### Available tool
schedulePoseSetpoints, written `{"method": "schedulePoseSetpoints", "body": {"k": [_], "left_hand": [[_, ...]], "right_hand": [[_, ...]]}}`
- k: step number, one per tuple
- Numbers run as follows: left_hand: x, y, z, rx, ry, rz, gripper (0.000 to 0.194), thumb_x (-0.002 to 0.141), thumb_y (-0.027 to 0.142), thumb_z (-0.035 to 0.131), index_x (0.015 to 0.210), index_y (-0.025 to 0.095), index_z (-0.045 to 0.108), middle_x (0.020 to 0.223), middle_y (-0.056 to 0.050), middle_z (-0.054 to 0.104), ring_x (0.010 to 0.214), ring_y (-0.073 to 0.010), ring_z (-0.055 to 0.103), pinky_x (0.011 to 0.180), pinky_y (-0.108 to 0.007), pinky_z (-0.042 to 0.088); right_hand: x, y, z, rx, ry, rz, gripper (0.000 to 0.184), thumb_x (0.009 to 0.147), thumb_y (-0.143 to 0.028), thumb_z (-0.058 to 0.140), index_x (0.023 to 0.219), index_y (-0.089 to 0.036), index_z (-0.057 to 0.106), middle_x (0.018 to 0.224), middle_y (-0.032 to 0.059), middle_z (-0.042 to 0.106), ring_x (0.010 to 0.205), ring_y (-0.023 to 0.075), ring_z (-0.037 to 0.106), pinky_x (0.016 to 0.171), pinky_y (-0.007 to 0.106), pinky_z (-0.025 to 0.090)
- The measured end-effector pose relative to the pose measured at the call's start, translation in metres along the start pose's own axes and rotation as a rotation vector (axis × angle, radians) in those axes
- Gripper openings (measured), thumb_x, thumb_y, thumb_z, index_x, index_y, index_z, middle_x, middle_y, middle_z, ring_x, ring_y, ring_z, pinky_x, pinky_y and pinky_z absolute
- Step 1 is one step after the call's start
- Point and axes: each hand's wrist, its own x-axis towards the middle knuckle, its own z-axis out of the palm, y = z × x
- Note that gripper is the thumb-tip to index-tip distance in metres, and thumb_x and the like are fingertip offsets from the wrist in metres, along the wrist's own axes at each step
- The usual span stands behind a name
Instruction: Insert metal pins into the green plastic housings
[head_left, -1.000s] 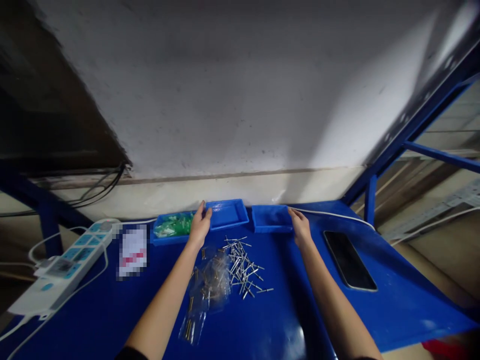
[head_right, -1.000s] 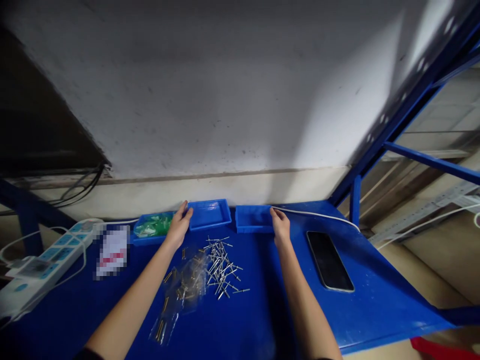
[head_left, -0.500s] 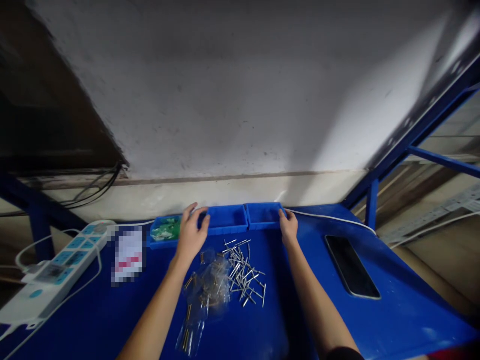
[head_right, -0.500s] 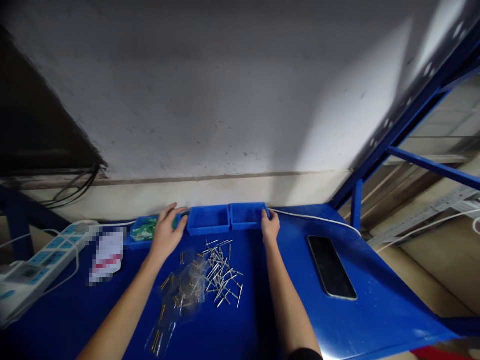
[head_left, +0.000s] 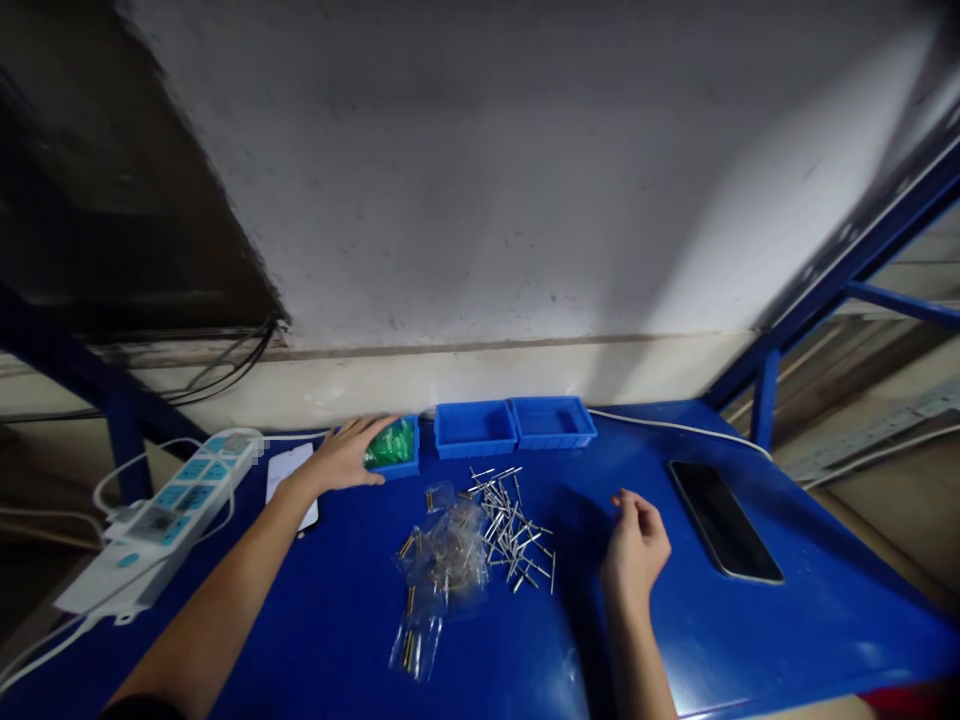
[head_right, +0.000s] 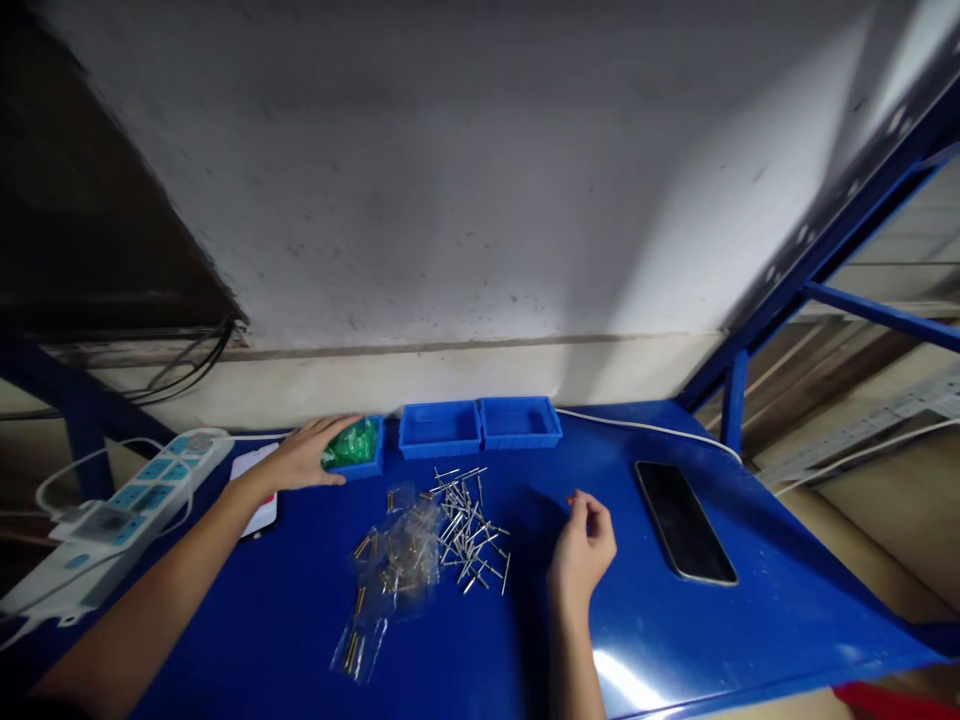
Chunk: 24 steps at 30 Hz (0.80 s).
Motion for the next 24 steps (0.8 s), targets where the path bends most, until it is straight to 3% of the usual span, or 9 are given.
{"method": "schedulePoseSetpoints", "body": {"k": [2,4,7,9,12,15,19,22,24], "left_hand": [[-0.016,0.023,-0.009,0.022,-0.085,0.088,0.089,0.056,0.036,0.076,0.136,0.034,0.038,0.140,-0.008,0.043,0.127,-0.0350,0.038,0.103,-0.052,0.030],[-0.034,0.055,-0.020,0.031,-0.105,0.167,0.090,0.062,0.034,0.074,0.140,0.036,0.030,0.146,-0.006,0.034,0.133,-0.0349,0.029,0.107,-0.056,0.023],[-0.056,0.110,-0.032,-0.015,-0.187,0.335,0.090,0.064,0.026,0.072,0.140,0.040,0.026,0.150,0.000,0.026,0.137,-0.0318,0.021,0.110,-0.058,0.012],[-0.066,0.138,-0.035,-0.080,-0.253,0.431,0.086,0.065,0.021,0.071,0.138,0.041,0.031,0.151,0.003,0.024,0.138,-0.0307,0.019,0.112,-0.056,0.012],[-0.078,0.160,-0.036,-0.220,-0.292,0.421,0.086,0.067,0.019,0.069,0.139,0.040,0.028,0.152,0.004,0.019,0.138,-0.0309,0.019,0.109,-0.053,0.027],[-0.087,0.164,-0.031,-0.386,-0.328,0.412,0.090,0.066,0.034,0.072,0.143,0.032,0.025,0.149,-0.003,0.028,0.135,-0.0331,0.028,0.107,-0.049,0.033],[-0.092,0.171,-0.015,-0.442,-0.171,0.226,0.073,0.068,0.045,0.068,0.131,0.021,0.039,0.130,-0.013,0.049,0.120,-0.0317,0.047,0.099,-0.045,0.043],[-0.092,0.176,-0.006,-0.431,-0.112,0.155,0.056,0.072,0.033,0.061,0.123,0.019,0.040,0.120,-0.013,0.053,0.113,-0.0296,0.051,0.096,-0.045,0.043],[-0.092,0.175,-0.005,-0.437,-0.175,0.161,0.060,0.071,0.032,0.061,0.124,0.018,0.037,0.119,-0.013,0.052,0.112,-0.0301,0.051,0.094,-0.045,0.044]], "right_hand": [[-0.036,-0.015,-0.002,0.049,-0.093,0.029,0.029,0.075,-0.045,0.060,0.084,-0.017,0.061,0.080,0.0030,0.063,0.077,0.0189,0.060,0.077,0.034,0.047],[-0.070,-0.036,0.001,0.173,-0.232,0.172,0.032,0.075,-0.047,0.061,0.092,-0.020,0.061,0.080,0.0023,0.063,0.079,0.0191,0.061,0.075,0.034,0.048],[-0.107,-0.069,0.009,0.369,-0.700,0.529,0.050,0.084,-0.060,0.040,0.112,-0.023,0.058,0.097,0.0080,0.066,0.083,0.0230,0.064,0.070,0.040,0.051],[-0.120,-0.086,0.012,0.419,-0.877,0.645,0.059,0.085,-0.065,0.031,0.112,-0.021,0.060,0.098,0.0110,0.068,0.084,0.0258,0.065,0.070,0.045,0.051],[-0.128,-0.097,0.011,0.450,-0.851,0.701,0.059,0.084,-0.064,0.033,0.107,-0.019,0.065,0.092,0.0111,0.070,0.088,0.0286,0.065,0.074,0.048,0.050],[-0.129,-0.095,0.006,0.472,-0.708,0.585,0.053,0.085,-0.058,0.039,0.110,-0.019,0.064,0.097,0.0105,0.070,0.095,0.0282,0.064,0.080,0.047,0.050],[-0.134,-0.093,0.001,0.510,-0.715,0.443,0.048,0.087,-0.053,0.040,0.124,-0.025,0.054,0.113,0.0079,0.065,0.098,0.0269,0.064,0.085,0.047,0.049],[-0.140,-0.096,0.001,0.561,-0.762,0.532,0.045,0.085,-0.054,0.044,0.123,-0.030,0.053,0.120,0.0051,0.062,0.100,0.0265,0.063,0.088,0.047,0.048],[-0.143,-0.099,0.001,0.618,-0.765,0.638,0.042,0.084,-0.052,0.049,0.120,-0.031,0.054,0.121,0.0040,0.062,0.103,0.0263,0.061,0.091,0.046,0.046]]}}
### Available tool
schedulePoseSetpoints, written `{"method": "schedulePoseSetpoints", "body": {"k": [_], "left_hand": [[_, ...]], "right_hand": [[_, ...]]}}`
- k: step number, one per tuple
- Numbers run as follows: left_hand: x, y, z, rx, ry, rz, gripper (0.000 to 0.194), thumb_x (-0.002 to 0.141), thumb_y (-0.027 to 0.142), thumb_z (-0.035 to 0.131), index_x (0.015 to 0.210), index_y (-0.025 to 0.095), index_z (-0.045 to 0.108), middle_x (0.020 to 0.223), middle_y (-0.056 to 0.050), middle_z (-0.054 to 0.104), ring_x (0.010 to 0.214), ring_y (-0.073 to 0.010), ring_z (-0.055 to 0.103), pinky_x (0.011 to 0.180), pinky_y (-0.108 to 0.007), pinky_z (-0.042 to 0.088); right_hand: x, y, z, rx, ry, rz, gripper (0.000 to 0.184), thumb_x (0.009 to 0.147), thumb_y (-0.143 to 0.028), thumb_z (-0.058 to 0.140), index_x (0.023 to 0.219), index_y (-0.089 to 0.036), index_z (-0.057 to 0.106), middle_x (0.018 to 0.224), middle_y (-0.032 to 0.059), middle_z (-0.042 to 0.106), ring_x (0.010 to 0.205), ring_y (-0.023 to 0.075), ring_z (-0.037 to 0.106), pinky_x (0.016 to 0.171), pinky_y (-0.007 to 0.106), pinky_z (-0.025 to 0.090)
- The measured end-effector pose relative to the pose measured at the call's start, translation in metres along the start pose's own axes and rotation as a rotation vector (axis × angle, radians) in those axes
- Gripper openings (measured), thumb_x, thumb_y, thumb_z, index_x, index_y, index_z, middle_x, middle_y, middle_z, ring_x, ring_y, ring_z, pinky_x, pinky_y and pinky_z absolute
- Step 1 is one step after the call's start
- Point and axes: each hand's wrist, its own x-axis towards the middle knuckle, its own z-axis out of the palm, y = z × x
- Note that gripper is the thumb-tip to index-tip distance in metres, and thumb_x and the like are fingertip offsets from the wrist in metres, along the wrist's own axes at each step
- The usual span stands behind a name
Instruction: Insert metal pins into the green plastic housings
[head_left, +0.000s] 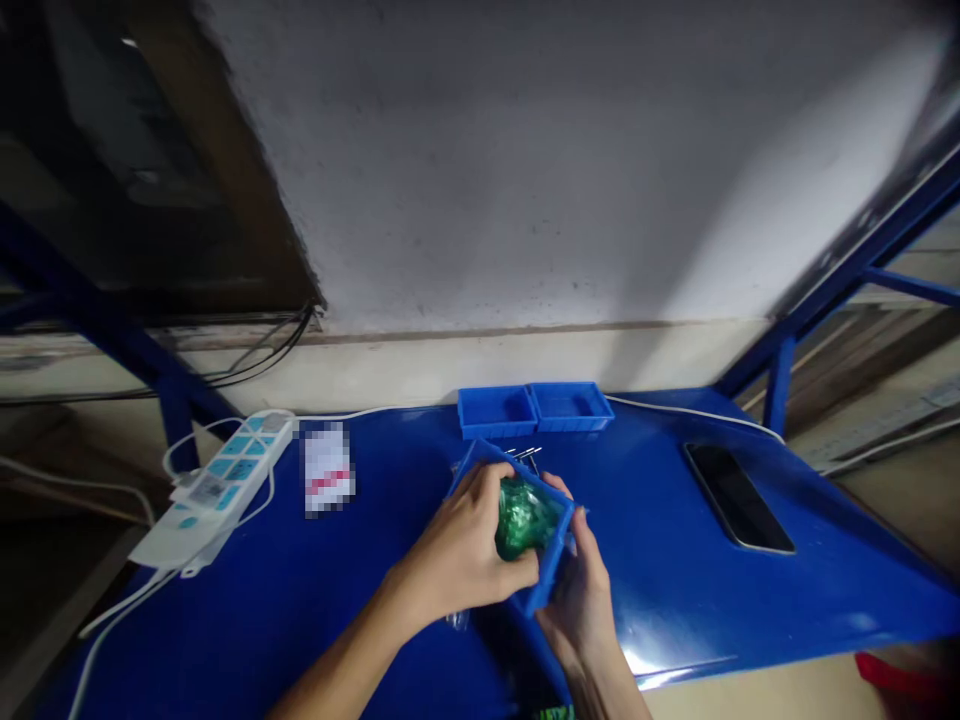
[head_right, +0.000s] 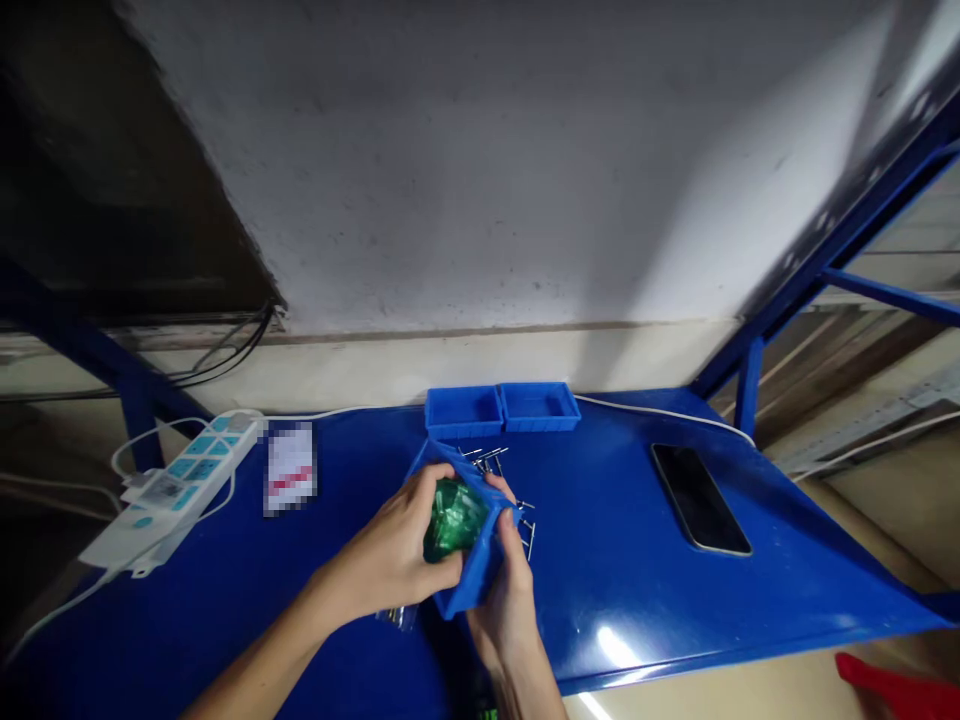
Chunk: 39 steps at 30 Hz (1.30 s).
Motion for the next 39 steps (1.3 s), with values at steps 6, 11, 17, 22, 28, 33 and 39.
{"method": "schedulePoseSetpoints", "body": {"k": [6,11,17,22,28,33,39], "left_hand": [[-0.006,-0.008,0.000,0.025,-0.106,0.000,0.065,0.064,0.039,0.067,0.123,0.022,0.045,0.124,-0.011,0.046,0.117,-0.0328,0.044,0.097,-0.047,0.041],[-0.003,-0.005,0.005,0.036,-0.009,-0.017,0.053,0.059,0.034,0.069,0.109,0.023,0.056,0.114,-0.007,0.049,0.110,-0.0291,0.047,0.094,-0.045,0.044],[0.013,0.007,0.023,0.069,0.021,0.017,0.051,0.064,0.038,0.066,0.111,0.022,0.054,0.122,-0.009,0.046,0.111,-0.0294,0.049,0.094,-0.045,0.045],[0.028,0.011,0.043,0.097,0.073,0.091,0.037,0.063,0.030,0.065,0.097,0.021,0.054,0.103,-0.005,0.055,0.091,-0.0244,0.057,0.079,-0.039,0.051],[0.040,-0.002,0.045,0.015,0.385,0.138,0.046,0.058,0.017,0.067,0.101,0.023,0.052,0.104,-0.003,0.059,0.094,-0.0200,0.058,0.083,-0.032,0.049],[0.053,-0.021,0.027,0.068,0.675,0.062,0.041,0.063,0.016,0.066,0.101,0.021,0.051,0.097,-0.003,0.060,0.088,-0.0182,0.060,0.079,-0.031,0.050],[0.047,-0.053,0.032,0.466,0.546,0.056,0.039,0.067,0.018,0.065,0.105,0.021,0.056,0.107,-0.006,0.059,0.095,-0.0226,0.058,0.078,-0.035,0.053]], "right_hand": [[-0.002,0.007,-0.002,0.097,-0.059,0.040,0.039,0.081,-0.045,0.057,0.118,-0.031,0.055,0.119,0.0025,0.062,0.114,0.0255,0.055,0.097,0.044,0.041],[0.000,0.011,-0.003,0.091,-0.091,0.008,0.037,0.084,-0.049,0.052,0.116,-0.031,0.054,0.118,0.0038,0.063,0.108,0.0256,0.059,0.097,0.046,0.041],[0.005,-0.001,-0.017,0.095,-0.054,-0.052,0.041,0.083,-0.051,0.052,0.119,-0.031,0.053,0.118,0.0058,0.063,0.111,0.0280,0.058,0.096,0.049,0.042],[0.008,-0.008,-0.034,0.114,0.024,-0.075,0.043,0.083,-0.051,0.051,0.121,-0.032,0.051,0.118,0.0050,0.064,0.112,0.0272,0.057,0.097,0.048,0.041],[0.026,-0.017,-0.034,0.148,0.110,-0.030,0.046,0.081,-0.053,0.053,0.121,-0.030,0.053,0.116,0.0038,0.064,0.110,0.0269,0.058,0.097,0.049,0.042],[0.041,-0.028,-0.046,0.212,0.229,0.028,0.055,0.079,-0.057,0.053,0.126,-0.029,0.050,0.119,0.0044,0.062,0.107,0.0282,0.059,0.093,0.051,0.044],[0.046,-0.054,-0.080,0.166,0.407,-0.085,0.058,0.077,-0.060,0.052,0.126,-0.028,0.052,0.112,0.0050,0.065,0.098,0.0282,0.062,0.091,0.052,0.044]]}}
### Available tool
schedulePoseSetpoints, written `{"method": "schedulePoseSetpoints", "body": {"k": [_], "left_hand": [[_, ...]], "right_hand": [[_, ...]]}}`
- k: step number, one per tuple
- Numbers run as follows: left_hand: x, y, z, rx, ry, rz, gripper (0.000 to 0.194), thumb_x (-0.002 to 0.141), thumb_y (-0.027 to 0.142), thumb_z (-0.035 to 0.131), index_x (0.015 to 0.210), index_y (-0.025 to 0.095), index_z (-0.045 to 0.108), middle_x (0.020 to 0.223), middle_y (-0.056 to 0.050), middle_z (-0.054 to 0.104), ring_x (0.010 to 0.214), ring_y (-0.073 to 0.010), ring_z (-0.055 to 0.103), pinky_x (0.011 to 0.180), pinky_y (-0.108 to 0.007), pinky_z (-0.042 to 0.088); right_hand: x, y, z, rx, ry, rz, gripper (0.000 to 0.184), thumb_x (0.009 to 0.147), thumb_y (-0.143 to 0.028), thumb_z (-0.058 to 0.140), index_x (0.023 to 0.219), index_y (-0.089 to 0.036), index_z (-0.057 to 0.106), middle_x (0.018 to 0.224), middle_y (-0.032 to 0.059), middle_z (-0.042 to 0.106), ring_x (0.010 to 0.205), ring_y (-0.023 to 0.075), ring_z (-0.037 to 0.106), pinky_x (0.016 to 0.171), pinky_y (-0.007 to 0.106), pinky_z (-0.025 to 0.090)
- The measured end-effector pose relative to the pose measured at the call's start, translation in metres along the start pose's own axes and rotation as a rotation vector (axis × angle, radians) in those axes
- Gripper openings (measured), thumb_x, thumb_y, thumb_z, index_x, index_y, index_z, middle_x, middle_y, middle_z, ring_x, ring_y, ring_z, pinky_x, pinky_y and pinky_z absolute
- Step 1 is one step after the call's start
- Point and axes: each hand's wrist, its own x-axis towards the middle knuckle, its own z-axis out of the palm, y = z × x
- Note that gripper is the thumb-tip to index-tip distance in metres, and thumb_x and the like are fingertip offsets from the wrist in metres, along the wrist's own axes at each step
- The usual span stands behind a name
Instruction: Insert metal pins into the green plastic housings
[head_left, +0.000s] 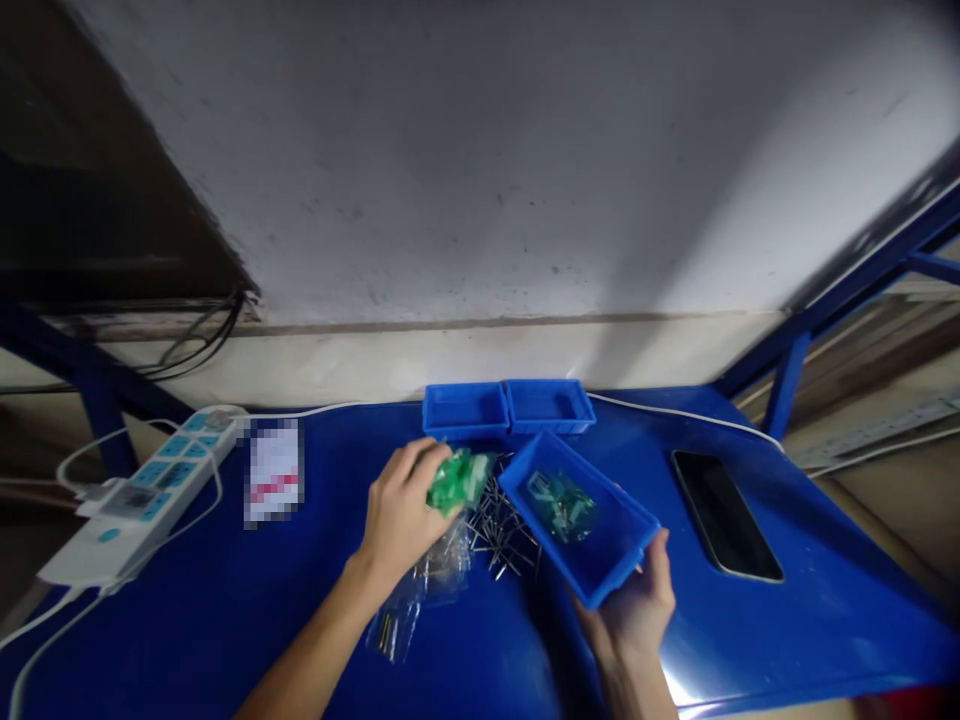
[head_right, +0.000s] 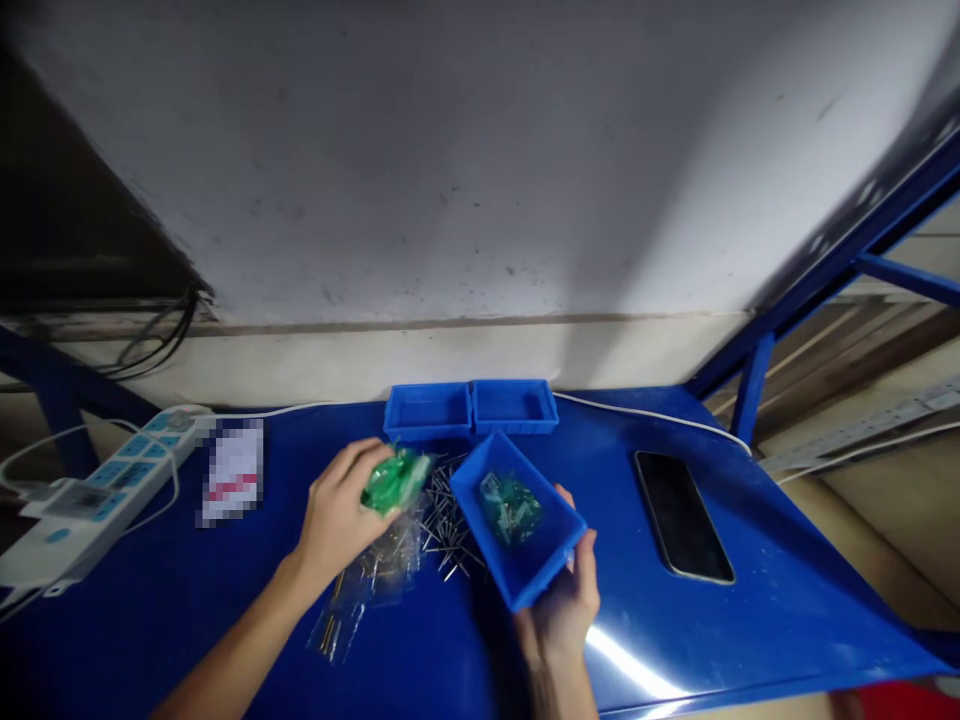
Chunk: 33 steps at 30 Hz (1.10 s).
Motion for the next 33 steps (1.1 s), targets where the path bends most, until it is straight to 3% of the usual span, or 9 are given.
{"method": "schedulePoseSetpoints", "body": {"k": [4,7,10,15,18,21,25,29,33], "left_hand": [[-0.026,0.001,0.022,0.222,-0.339,0.115,0.057,0.062,0.000,0.055,0.112,0.028,0.055,0.118,-0.003,0.057,0.105,-0.0264,0.052,0.062,-0.031,0.055],[-0.036,0.009,0.035,0.229,-0.424,0.101,0.061,0.063,0.000,0.055,0.117,0.029,0.053,0.128,-0.003,0.052,0.119,-0.0298,0.042,0.083,-0.043,0.051],[-0.038,0.020,0.045,0.176,-0.437,0.036,0.060,0.066,0.009,0.059,0.122,0.028,0.051,0.133,-0.008,0.047,0.129,-0.0342,0.031,0.097,-0.055,0.037],[-0.037,0.032,0.052,0.092,-0.450,0.002,0.063,0.068,0.015,0.061,0.129,0.026,0.048,0.141,-0.016,0.038,0.136,-0.0392,0.017,0.101,-0.065,0.020],[-0.036,0.033,0.049,0.071,-0.439,-0.013,0.062,0.075,0.017,0.057,0.134,0.027,0.041,0.147,-0.016,0.027,0.138,-0.0390,0.011,0.101,-0.067,0.016],[-0.034,0.034,0.039,0.043,-0.491,0.003,0.068,0.077,0.007,0.048,0.140,0.026,0.030,0.152,-0.016,0.015,0.140,-0.0354,0.006,0.103,-0.065,0.018],[-0.032,0.037,0.024,0.005,-0.527,-0.007,0.073,0.069,-0.004,0.041,0.137,0.021,0.032,0.152,-0.014,0.015,0.140,-0.0313,0.007,0.104,-0.062,0.020],[-0.034,0.034,0.011,-0.117,-0.387,-0.078,0.066,0.067,-0.004,0.042,0.128,0.021,0.040,0.145,-0.012,0.030,0.137,-0.0289,0.018,0.107,-0.055,0.024],[-0.041,0.026,-0.001,-0.317,-0.246,-0.210,0.049,0.079,0.004,0.041,0.125,0.022,0.039,0.129,-0.011,0.046,0.126,-0.0243,0.039,0.104,-0.048,0.035]], "right_hand": [[0.007,-0.018,-0.007,-0.062,0.032,-0.115,0.058,0.078,-0.062,0.048,0.126,-0.028,0.051,0.111,0.0057,0.064,0.095,0.0279,0.062,0.088,0.052,0.045],[0.005,-0.022,-0.009,-0.220,-0.098,-0.223,0.054,0.079,-0.059,0.049,0.126,-0.032,0.049,0.115,0.0047,0.060,0.098,0.0274,0.060,0.088,0.050,0.044],[0.003,-0.017,-0.011,-0.470,-0.225,-0.375,0.053,0.075,-0.060,0.055,0.120,-0.031,0.054,0.121,0.0046,0.056,0.109,0.0291,0.054,0.092,0.047,0.040],[0.010,-0.003,-0.006,-0.882,-0.457,-0.661,0.054,0.072,-0.054,0.063,0.117,-0.025,0.058,0.121,0.0085,0.056,0.116,0.0333,0.048,0.098,0.048,0.035],[0.016,-0.001,0.001,-1.084,-0.641,-0.768,0.058,0.064,-0.040,0.074,0.118,-0.027,0.059,0.126,0.0093,0.053,0.120,0.0349,0.045,0.099,0.049,0.036],[0.020,-0.001,0.006,-1.215,-0.727,-0.787,0.063,0.060,-0.035,0.077,0.121,-0.029,0.058,0.130,0.0094,0.050,0.120,0.0346,0.046,0.099,0.049,0.037],[0.025,0.000,0.006,-1.279,-0.710,-0.797,0.062,0.064,-0.035,0.075,0.122,-0.029,0.057,0.129,0.0091,0.051,0.122,0.0330,0.045,0.099,0.050,0.036],[0.029,-0.005,0.005,-1.240,-0.612,-0.882,0.058,0.068,-0.036,0.071,0.123,-0.027,0.055,0.128,0.0095,0.051,0.121,0.0322,0.045,0.099,0.050,0.036],[0.020,-0.020,0.007,-1.139,-0.505,-1.013,0.057,0.067,-0.037,0.072,0.122,-0.028,0.055,0.132,0.0090,0.047,0.123,0.0332,0.042,0.102,0.052,0.031]]}}
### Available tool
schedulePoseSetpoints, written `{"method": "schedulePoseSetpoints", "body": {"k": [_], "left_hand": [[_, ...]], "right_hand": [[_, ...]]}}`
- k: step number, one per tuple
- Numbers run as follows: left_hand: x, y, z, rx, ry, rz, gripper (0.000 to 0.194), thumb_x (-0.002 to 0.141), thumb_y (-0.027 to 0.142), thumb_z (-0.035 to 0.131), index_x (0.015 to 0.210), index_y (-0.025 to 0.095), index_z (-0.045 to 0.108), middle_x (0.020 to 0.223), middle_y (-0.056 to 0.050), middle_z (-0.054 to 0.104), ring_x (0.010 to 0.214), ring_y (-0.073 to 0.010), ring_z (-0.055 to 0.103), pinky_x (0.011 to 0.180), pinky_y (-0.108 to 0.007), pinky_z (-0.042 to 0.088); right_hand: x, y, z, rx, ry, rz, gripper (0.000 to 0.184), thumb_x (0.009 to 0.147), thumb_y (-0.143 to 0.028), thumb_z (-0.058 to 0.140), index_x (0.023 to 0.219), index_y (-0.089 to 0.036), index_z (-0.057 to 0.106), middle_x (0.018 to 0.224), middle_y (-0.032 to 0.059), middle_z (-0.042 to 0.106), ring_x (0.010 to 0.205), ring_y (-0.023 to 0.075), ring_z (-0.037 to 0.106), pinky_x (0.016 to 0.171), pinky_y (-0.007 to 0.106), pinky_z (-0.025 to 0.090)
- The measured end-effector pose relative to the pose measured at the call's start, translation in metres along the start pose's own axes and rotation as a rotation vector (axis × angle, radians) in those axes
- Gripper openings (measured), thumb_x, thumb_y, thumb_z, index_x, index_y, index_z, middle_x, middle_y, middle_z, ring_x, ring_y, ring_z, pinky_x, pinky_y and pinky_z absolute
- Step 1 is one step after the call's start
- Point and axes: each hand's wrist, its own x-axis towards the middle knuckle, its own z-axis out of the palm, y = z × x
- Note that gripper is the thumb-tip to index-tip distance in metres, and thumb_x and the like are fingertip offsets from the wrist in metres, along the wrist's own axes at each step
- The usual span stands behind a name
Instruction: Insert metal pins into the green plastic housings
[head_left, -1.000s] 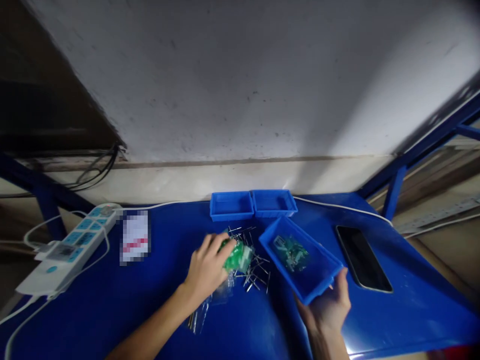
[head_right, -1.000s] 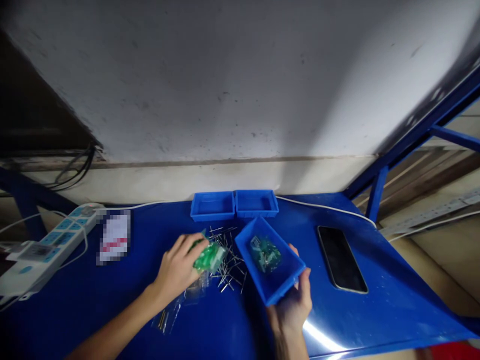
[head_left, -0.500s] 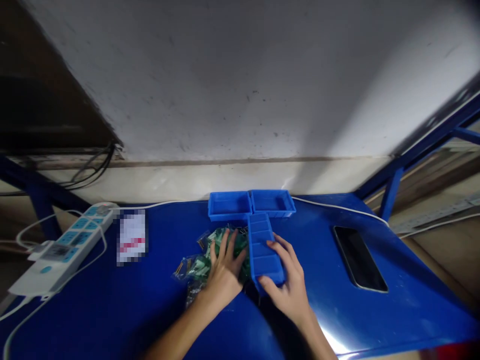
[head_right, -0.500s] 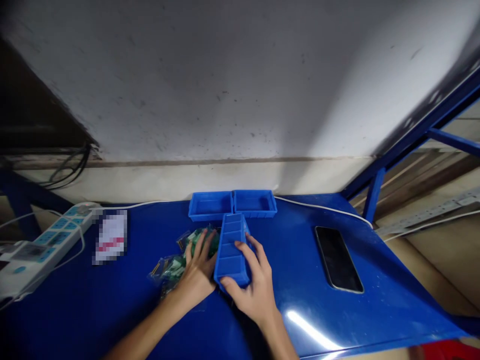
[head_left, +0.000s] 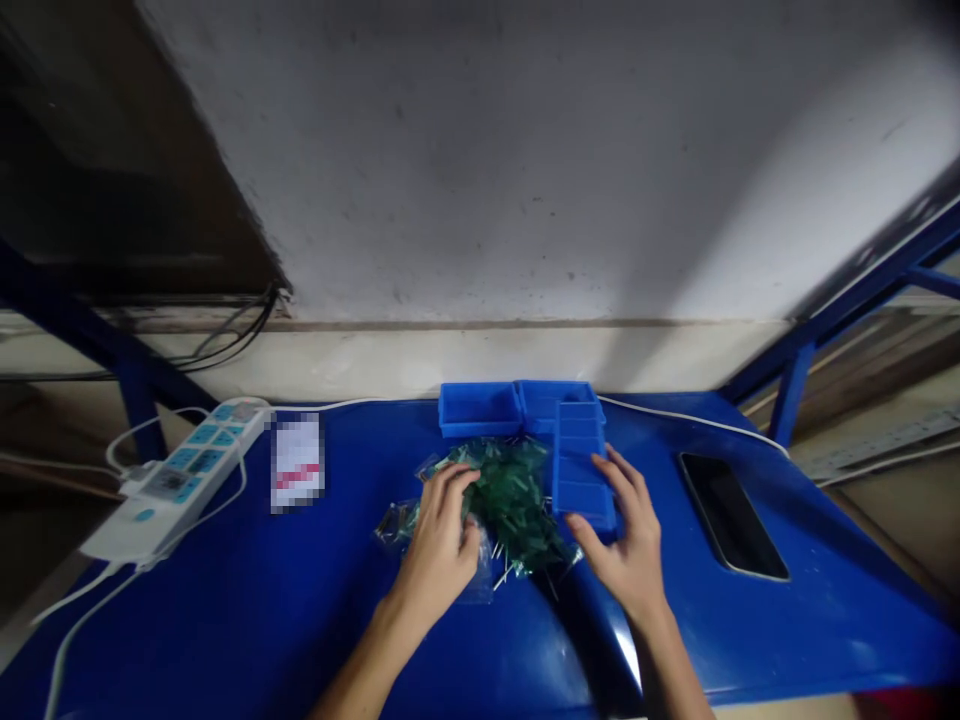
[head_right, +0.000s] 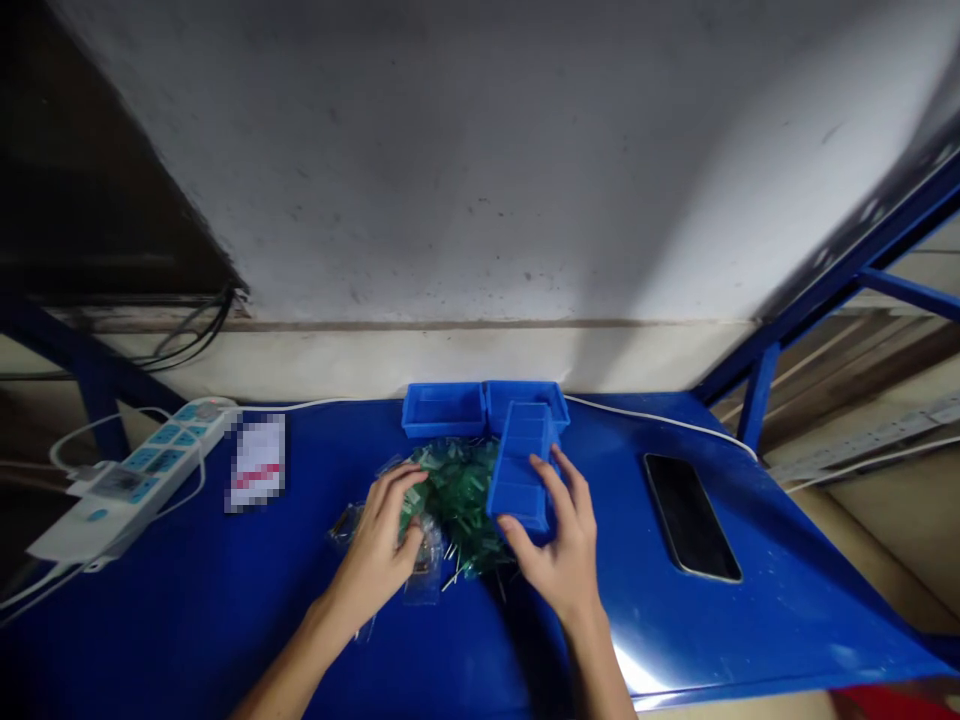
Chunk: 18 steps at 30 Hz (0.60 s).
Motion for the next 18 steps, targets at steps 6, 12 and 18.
{"method": "schedulePoseSetpoints", "body": {"k": [6,12,18], "left_hand": [[-0.008,0.008,-0.012,-0.417,0.044,-0.042,0.042,0.088,0.029,0.048,0.129,0.027,0.037,0.137,-0.009,0.043,0.125,-0.0213,0.044,0.100,-0.038,0.044],[-0.015,-0.022,-0.011,-0.622,0.061,-0.552,0.044,0.092,0.044,0.039,0.131,0.026,0.042,0.134,-0.009,0.051,0.124,-0.0236,0.048,0.096,-0.039,0.048],[0.026,-0.093,-0.062,-0.354,0.195,-0.596,0.036,0.090,0.036,0.044,0.121,0.020,0.053,0.120,-0.007,0.063,0.114,-0.0226,0.056,0.090,-0.034,0.049]], "right_hand": [[-0.025,-0.037,0.005,0.505,0.091,0.309,0.061,0.072,-0.062,0.058,0.121,-0.028,0.055,0.128,0.0080,0.053,0.120,0.0345,0.045,0.100,0.053,0.032],[-0.057,-0.060,0.050,0.942,-0.080,0.790,0.058,0.078,-0.066,0.045,0.118,-0.027,0.057,0.114,0.0078,0.063,0.103,0.0287,0.059,0.089,0.047,0.045],[-0.036,-0.055,0.055,0.515,-0.339,0.666,0.050,0.076,-0.051,0.061,0.119,-0.025,0.055,0.099,0.0059,0.066,0.093,0.0245,0.061,0.078,0.038,0.050]]}}
